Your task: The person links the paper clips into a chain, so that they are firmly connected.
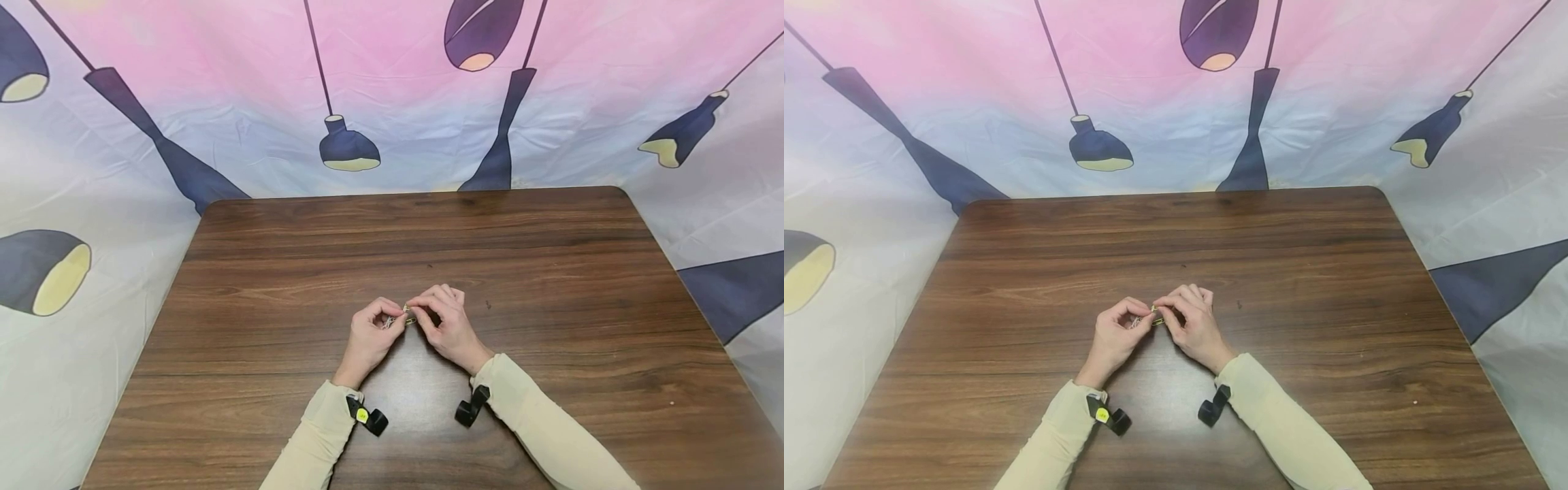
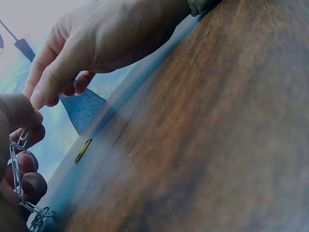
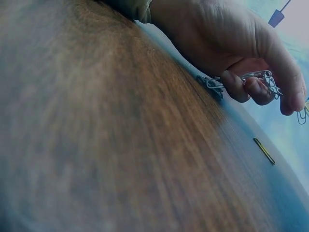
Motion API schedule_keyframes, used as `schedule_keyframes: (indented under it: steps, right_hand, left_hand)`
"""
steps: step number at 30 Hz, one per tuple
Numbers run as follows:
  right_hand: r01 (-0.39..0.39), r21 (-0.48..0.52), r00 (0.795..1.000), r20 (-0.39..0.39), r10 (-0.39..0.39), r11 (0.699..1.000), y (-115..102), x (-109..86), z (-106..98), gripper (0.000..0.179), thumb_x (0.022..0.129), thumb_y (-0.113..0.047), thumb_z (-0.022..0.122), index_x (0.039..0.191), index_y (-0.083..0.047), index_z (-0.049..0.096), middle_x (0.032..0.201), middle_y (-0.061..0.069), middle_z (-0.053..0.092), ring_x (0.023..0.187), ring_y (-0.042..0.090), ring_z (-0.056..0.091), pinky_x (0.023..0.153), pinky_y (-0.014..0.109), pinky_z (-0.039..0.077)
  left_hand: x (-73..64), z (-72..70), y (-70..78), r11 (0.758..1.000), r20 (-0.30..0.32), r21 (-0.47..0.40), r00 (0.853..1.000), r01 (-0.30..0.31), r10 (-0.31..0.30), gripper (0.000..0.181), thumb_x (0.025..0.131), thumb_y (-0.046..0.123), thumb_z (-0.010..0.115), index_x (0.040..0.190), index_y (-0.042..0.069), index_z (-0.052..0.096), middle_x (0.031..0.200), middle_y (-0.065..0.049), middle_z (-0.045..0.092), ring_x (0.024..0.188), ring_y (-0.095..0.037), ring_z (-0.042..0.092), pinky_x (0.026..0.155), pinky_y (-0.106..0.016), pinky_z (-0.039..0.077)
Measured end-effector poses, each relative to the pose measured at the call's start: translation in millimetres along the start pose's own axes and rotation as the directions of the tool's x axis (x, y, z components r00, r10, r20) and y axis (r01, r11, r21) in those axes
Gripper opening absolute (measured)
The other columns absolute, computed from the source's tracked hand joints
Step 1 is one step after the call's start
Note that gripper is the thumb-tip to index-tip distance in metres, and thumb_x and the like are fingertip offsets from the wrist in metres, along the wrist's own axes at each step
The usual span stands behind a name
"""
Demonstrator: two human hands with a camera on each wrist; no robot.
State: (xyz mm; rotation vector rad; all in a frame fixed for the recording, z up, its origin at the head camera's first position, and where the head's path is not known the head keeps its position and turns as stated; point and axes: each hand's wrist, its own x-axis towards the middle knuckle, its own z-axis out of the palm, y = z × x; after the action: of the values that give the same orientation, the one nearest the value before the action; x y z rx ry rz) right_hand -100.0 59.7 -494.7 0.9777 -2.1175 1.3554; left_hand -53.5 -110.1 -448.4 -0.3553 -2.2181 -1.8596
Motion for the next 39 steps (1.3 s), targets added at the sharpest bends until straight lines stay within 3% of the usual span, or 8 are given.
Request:
schedule_keyframes:
  steps: [6, 12, 16, 19, 24, 29, 36, 39]
  right_hand:
    - [-0.002, -0.038, 1.000, 0.027, 0.003, 0.999, 0.1, -0.9, -0.5, 0.018, 0.089, -0.005, 0.069, 0.106, -0.009, 0.071, 0.096, -0.004, 0.061, 0.086, 0.013, 0.050, 0.085, 0.046, 0.028]
    - [0.006, -0.090, 0.996, 0.085, 0.002, 0.996, 1.3, -1.7, -1.0, 0.021, 0.092, -0.005, 0.065, 0.111, -0.010, 0.071, 0.095, -0.001, 0.058, 0.084, 0.015, 0.049, 0.086, 0.050, 0.031]
    - [-0.002, -0.102, 0.994, 0.110, 0.014, 0.995, 1.4, -2.1, -1.1, 0.021, 0.092, -0.002, 0.064, 0.110, -0.012, 0.070, 0.094, -0.001, 0.057, 0.084, 0.016, 0.049, 0.085, 0.050, 0.031]
    - [-0.021, -0.083, 0.994, 0.101, 0.029, 0.996, 1.3, -1.9, -1.5, 0.018, 0.094, -0.003, 0.061, 0.108, -0.011, 0.069, 0.094, 0.001, 0.058, 0.085, 0.016, 0.049, 0.085, 0.048, 0.030]
    - [-0.047, 0.011, 0.996, 0.073, 0.046, 0.999, 0.3, -0.7, -2.9, 0.017, 0.097, -0.006, 0.057, 0.109, -0.007, 0.069, 0.095, 0.001, 0.059, 0.090, 0.015, 0.051, 0.087, 0.048, 0.029]
    - [-0.051, 0.021, 0.994, 0.103, 0.048, 0.998, 0.6, -1.1, -2.6, 0.020, 0.095, -0.004, 0.061, 0.112, -0.008, 0.070, 0.097, -0.003, 0.059, 0.090, 0.013, 0.050, 0.088, 0.047, 0.029]
    - [-0.067, -0.020, 0.993, 0.097, 0.069, 0.998, 0.7, -0.8, -2.4, 0.018, 0.093, -0.004, 0.062, 0.106, -0.013, 0.070, 0.096, -0.006, 0.058, 0.089, 0.013, 0.049, 0.087, 0.045, 0.030]
    - [-0.068, -0.027, 0.992, 0.100, 0.071, 0.997, 0.2, -0.8, -2.8, 0.017, 0.094, -0.005, 0.062, 0.105, -0.014, 0.070, 0.096, -0.006, 0.058, 0.090, 0.013, 0.049, 0.087, 0.044, 0.030]
  left_hand:
    - [-0.2, 0.6, 1.1, 0.999, -0.002, 0.030, 1.000, -0.022, 0.022, 0.008, 0.080, -0.015, 0.070, 0.079, -0.008, 0.065, 0.084, -0.021, 0.065, 0.072, -0.015, 0.057, 0.059, -0.031, 0.047]
    - [-0.3, 0.8, -0.6, 0.996, 0.030, 0.054, 0.997, -0.069, 0.067, 0.009, 0.080, -0.014, 0.070, 0.080, -0.007, 0.065, 0.084, -0.020, 0.066, 0.072, -0.021, 0.058, 0.060, -0.027, 0.046]
    - [-0.6, 1.4, -3.3, 0.995, 0.040, 0.027, 0.995, -0.098, 0.097, 0.009, 0.080, -0.017, 0.069, 0.081, -0.009, 0.064, 0.086, -0.023, 0.065, 0.077, -0.028, 0.061, 0.063, -0.026, 0.048]
    - [-0.5, 1.4, -5.2, 0.997, 0.027, -0.011, 0.997, -0.072, 0.072, 0.007, 0.081, -0.016, 0.068, 0.081, -0.010, 0.063, 0.087, -0.024, 0.065, 0.077, -0.027, 0.062, 0.063, -0.023, 0.048]
    - [-0.2, 0.7, -5.7, 0.999, -0.029, -0.042, 1.000, 0.006, -0.007, 0.006, 0.083, -0.011, 0.069, 0.084, -0.009, 0.063, 0.090, -0.022, 0.066, 0.068, -0.014, 0.057, 0.057, -0.017, 0.043]
    - [0.1, -0.4, -4.1, 1.000, -0.054, -0.016, 0.998, 0.014, -0.014, 0.006, 0.084, -0.010, 0.069, 0.085, -0.008, 0.064, 0.091, -0.022, 0.067, 0.058, -0.009, 0.048, 0.051, -0.014, 0.035]
    - [0.9, -1.5, -5.3, 0.997, -0.041, -0.053, 0.998, 0.053, -0.055, 0.005, 0.084, -0.010, 0.069, 0.087, -0.011, 0.065, 0.093, -0.022, 0.068, 0.069, -0.037, 0.062, 0.056, -0.013, 0.044]
    - [1.0, -2.0, -6.0, 0.992, -0.034, -0.093, 0.995, 0.088, -0.091, 0.005, 0.085, -0.009, 0.069, 0.089, -0.011, 0.065, 0.094, -0.022, 0.068, 0.074, -0.037, 0.064, 0.060, -0.016, 0.048]
